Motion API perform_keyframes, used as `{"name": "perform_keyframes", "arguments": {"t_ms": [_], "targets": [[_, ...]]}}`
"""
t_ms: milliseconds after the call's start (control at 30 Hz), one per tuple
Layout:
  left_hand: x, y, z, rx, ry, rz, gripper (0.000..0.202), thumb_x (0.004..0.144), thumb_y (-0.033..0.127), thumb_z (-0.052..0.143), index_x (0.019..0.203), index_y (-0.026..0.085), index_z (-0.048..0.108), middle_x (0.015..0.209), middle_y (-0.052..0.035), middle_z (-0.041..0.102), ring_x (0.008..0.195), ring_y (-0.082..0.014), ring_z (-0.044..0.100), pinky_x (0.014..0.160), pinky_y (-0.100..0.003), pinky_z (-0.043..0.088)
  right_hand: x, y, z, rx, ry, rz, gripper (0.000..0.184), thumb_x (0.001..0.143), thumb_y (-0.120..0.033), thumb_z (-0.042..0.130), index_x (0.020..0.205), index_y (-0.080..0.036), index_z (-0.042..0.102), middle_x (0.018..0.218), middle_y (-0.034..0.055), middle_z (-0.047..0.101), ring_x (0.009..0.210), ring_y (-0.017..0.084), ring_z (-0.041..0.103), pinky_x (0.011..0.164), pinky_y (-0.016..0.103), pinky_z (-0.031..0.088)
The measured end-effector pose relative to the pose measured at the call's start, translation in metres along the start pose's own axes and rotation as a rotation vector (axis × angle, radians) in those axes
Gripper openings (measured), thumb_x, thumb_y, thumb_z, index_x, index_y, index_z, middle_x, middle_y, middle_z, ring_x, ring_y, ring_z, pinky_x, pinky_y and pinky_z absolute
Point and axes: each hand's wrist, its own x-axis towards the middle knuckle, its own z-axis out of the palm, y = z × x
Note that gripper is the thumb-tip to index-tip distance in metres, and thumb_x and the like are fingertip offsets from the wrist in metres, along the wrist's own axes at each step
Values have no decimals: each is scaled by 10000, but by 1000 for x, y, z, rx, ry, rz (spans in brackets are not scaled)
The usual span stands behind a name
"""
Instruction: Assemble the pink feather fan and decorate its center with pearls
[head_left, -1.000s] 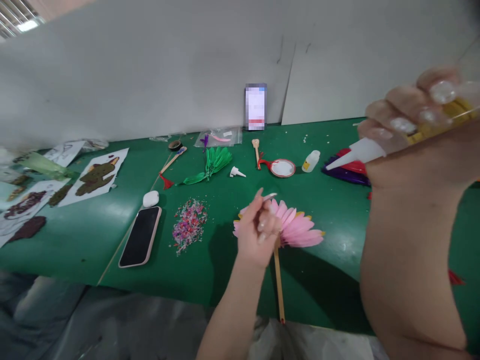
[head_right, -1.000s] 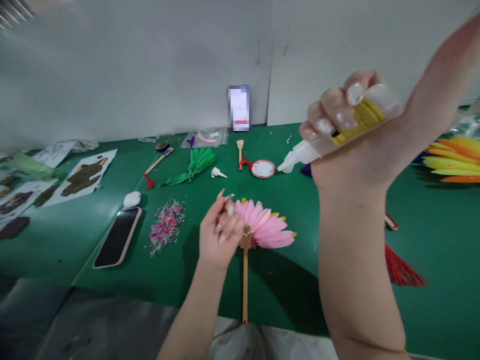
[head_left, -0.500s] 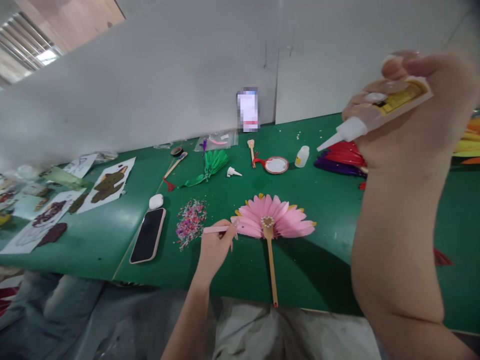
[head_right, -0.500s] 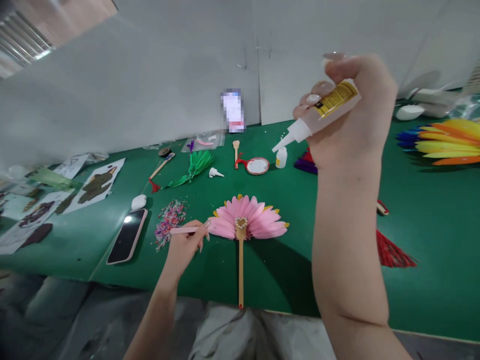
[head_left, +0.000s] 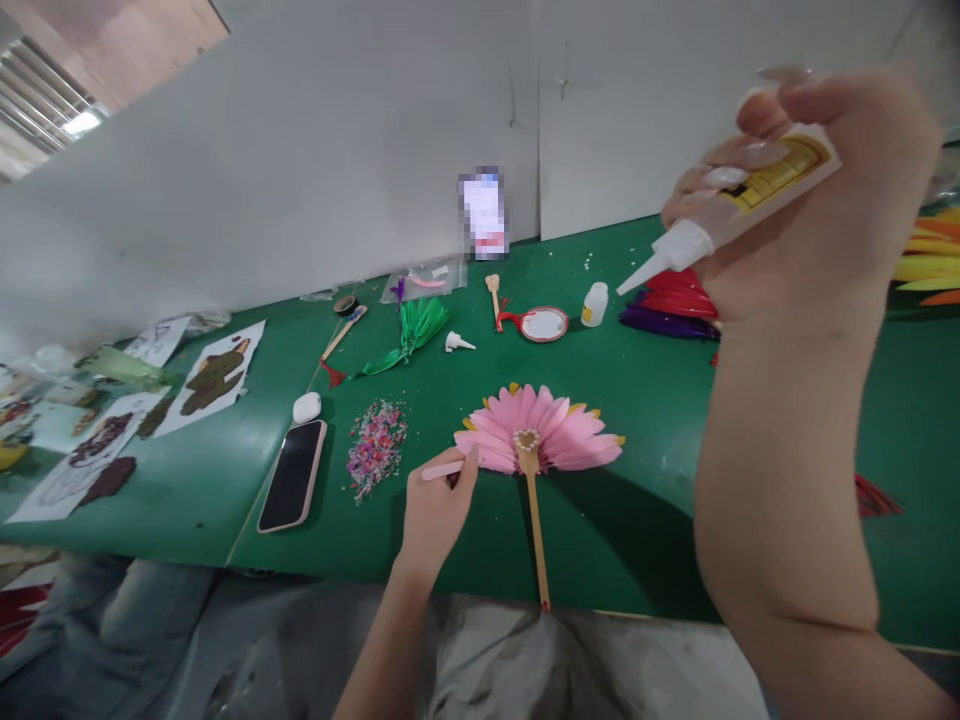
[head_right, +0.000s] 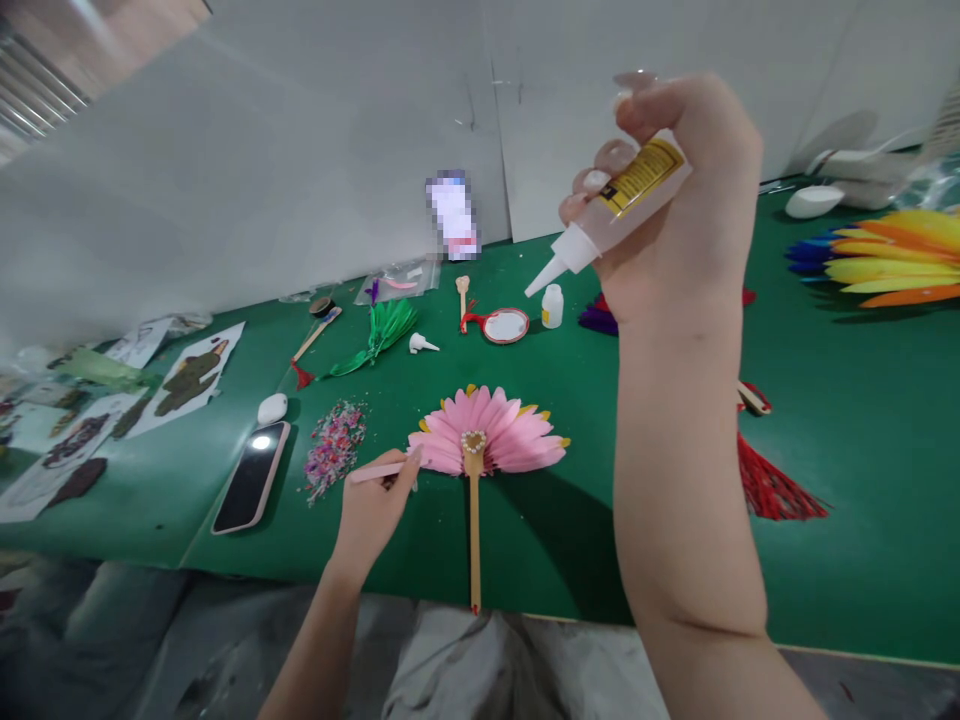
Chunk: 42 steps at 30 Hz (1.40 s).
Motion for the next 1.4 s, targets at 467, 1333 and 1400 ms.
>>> {"name": "perform_keyframes", "arguments": {"t_ms": [467, 1333, 1400], "targets": [[-1, 1, 7, 102, 52, 115, 399, 881, 283, 473, 544, 177, 288, 503, 61, 245, 469, -75, 264, 487, -230, 220, -1, 0, 2, 2, 25, 37, 189, 660, -133, 566, 511, -249, 570, 748, -36, 447, 515, 78, 352, 424, 219, 423], [1, 5, 1, 54, 2, -69, 472, 883, 425, 439, 506, 185, 286, 480, 52, 263, 463, -87, 264, 476, -222, 233, 4, 4, 0, 117, 59, 34, 164, 651, -103, 534, 533, -216, 516, 681, -35, 417, 465, 68, 338, 381, 194, 373], [1, 5, 1, 68, -2, -81, 476, 884, 436, 432, 502, 186, 294, 469, 52, 275, 457, -88, 280, 478, -225, 236, 4, 5, 0, 118, 56, 32, 162, 629, -103, 551, 534, -225, 502, 674, -37, 422, 468, 79, 340, 380, 206, 376]]}}
